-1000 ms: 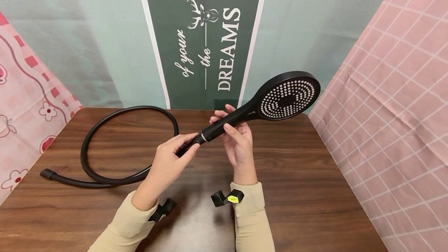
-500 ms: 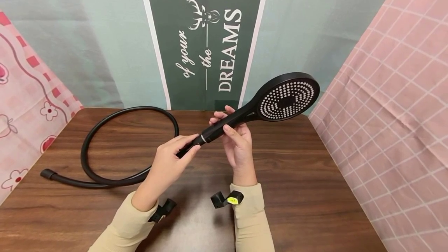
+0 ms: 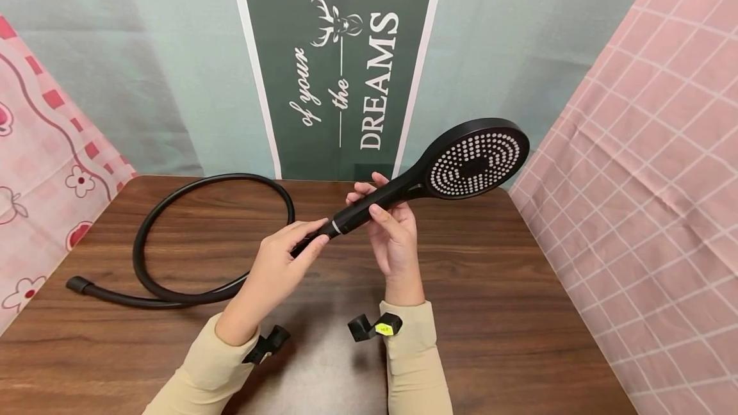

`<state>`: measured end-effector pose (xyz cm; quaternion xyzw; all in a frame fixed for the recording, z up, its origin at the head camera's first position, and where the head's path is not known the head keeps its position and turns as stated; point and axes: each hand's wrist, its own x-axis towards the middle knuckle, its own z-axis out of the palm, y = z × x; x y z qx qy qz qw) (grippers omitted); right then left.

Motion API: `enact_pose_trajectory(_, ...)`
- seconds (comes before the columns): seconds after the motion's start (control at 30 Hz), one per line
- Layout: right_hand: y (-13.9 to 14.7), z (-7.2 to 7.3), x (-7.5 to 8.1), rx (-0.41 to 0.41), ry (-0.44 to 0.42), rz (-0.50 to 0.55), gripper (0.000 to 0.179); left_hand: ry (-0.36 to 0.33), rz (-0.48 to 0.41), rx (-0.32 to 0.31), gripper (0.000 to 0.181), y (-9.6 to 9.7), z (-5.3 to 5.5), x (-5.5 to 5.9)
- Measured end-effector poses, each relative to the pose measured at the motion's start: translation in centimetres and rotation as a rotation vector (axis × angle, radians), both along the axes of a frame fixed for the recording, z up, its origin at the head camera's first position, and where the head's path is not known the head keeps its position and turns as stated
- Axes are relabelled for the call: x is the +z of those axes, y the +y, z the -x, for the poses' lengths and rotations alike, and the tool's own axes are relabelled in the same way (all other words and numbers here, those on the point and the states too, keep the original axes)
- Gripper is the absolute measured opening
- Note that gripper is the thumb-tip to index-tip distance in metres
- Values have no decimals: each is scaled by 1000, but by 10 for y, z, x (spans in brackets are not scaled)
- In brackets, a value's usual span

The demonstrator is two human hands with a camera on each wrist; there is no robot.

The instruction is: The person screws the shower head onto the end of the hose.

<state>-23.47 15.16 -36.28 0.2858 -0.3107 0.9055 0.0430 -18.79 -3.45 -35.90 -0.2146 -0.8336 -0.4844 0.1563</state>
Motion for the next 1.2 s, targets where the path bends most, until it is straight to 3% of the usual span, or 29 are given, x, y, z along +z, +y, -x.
enact_pose_trajectory(0.43, 0, 0, -1, 2, -1, 3, 38, 88, -4, 27, 30, 2, 1, -3)
enact_pose_trajectory(0.77, 0, 0, 0, -14, -3, -9, 39, 50, -7, 17, 33, 1, 2, -3)
enact_pose_trajectory(1.2, 0, 0, -1, -6, -9, -3, 37, 80, -8, 23, 30, 3, 1, -2)
